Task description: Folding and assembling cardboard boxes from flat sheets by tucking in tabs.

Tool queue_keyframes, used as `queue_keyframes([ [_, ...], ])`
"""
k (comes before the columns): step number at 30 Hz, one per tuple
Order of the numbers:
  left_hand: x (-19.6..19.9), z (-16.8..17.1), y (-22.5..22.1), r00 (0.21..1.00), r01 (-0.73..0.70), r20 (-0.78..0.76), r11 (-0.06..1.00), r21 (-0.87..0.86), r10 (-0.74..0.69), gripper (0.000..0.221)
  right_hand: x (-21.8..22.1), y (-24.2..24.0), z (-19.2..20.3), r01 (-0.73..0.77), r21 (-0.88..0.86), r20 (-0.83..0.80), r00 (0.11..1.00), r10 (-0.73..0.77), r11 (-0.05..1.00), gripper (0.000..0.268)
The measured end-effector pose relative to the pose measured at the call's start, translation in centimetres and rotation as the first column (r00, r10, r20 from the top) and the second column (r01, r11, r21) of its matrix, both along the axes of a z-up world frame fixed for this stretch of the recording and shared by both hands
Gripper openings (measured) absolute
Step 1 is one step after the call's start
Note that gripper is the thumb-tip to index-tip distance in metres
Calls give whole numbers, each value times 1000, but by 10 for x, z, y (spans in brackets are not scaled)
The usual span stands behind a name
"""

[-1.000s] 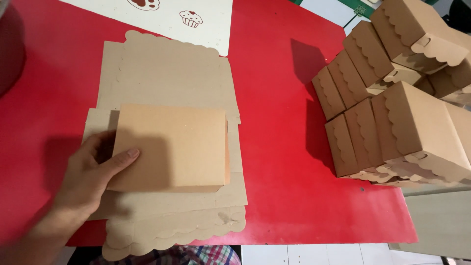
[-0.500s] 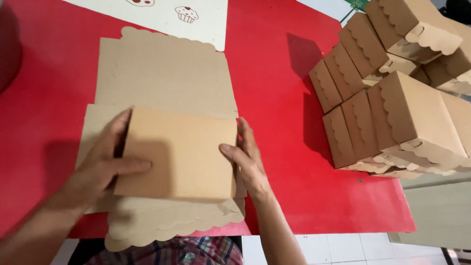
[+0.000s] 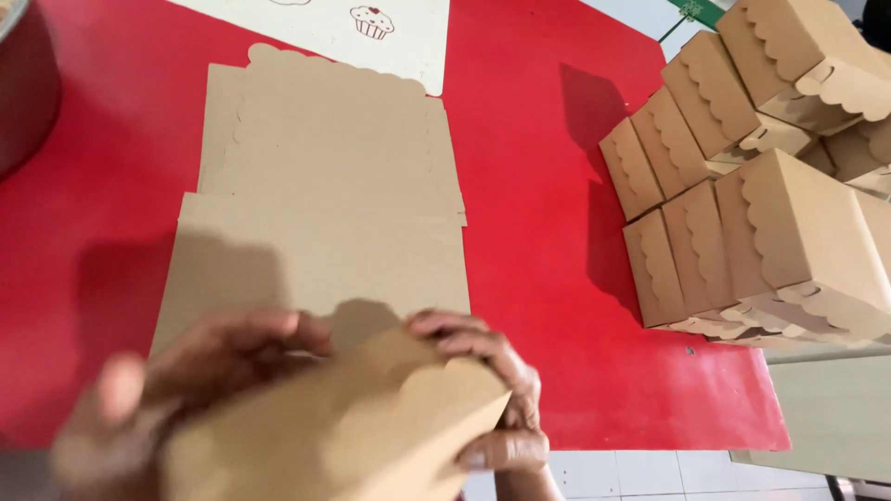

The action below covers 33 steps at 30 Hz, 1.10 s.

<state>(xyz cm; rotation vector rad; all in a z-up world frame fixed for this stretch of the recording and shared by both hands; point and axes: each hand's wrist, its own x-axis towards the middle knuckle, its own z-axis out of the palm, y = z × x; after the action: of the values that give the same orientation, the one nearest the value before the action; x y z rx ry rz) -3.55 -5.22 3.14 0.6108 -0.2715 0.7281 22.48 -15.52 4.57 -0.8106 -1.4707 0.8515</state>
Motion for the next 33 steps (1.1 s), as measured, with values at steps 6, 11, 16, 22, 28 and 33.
queue_keyframes([
  [6,36,33,-1,918,169,-332,971,-169,-217,70,-28,-16,30,72,-184,-89,992,-89,980,56],
  [11,43,8,4,947,235,-223,972,-12,-231,73,-2,-27,36,59,-130,173,984,-36,990,66],
  [16,50,2,20,880,382,-371,905,186,-296,82,16,-47,20,185,-118,212,965,-158,976,76],
  [22,52,-2,15,850,348,-434,937,39,-298,85,23,-47,17,205,-84,228,957,-181,975,67],
  [28,81,-39,27,772,538,-557,783,314,-307,86,20,-36,21,111,-258,223,973,-52,960,65],
  [33,88,-69,8,515,29,-851,990,140,105,26,-9,-30,56,246,-73,533,828,-171,967,30],
])
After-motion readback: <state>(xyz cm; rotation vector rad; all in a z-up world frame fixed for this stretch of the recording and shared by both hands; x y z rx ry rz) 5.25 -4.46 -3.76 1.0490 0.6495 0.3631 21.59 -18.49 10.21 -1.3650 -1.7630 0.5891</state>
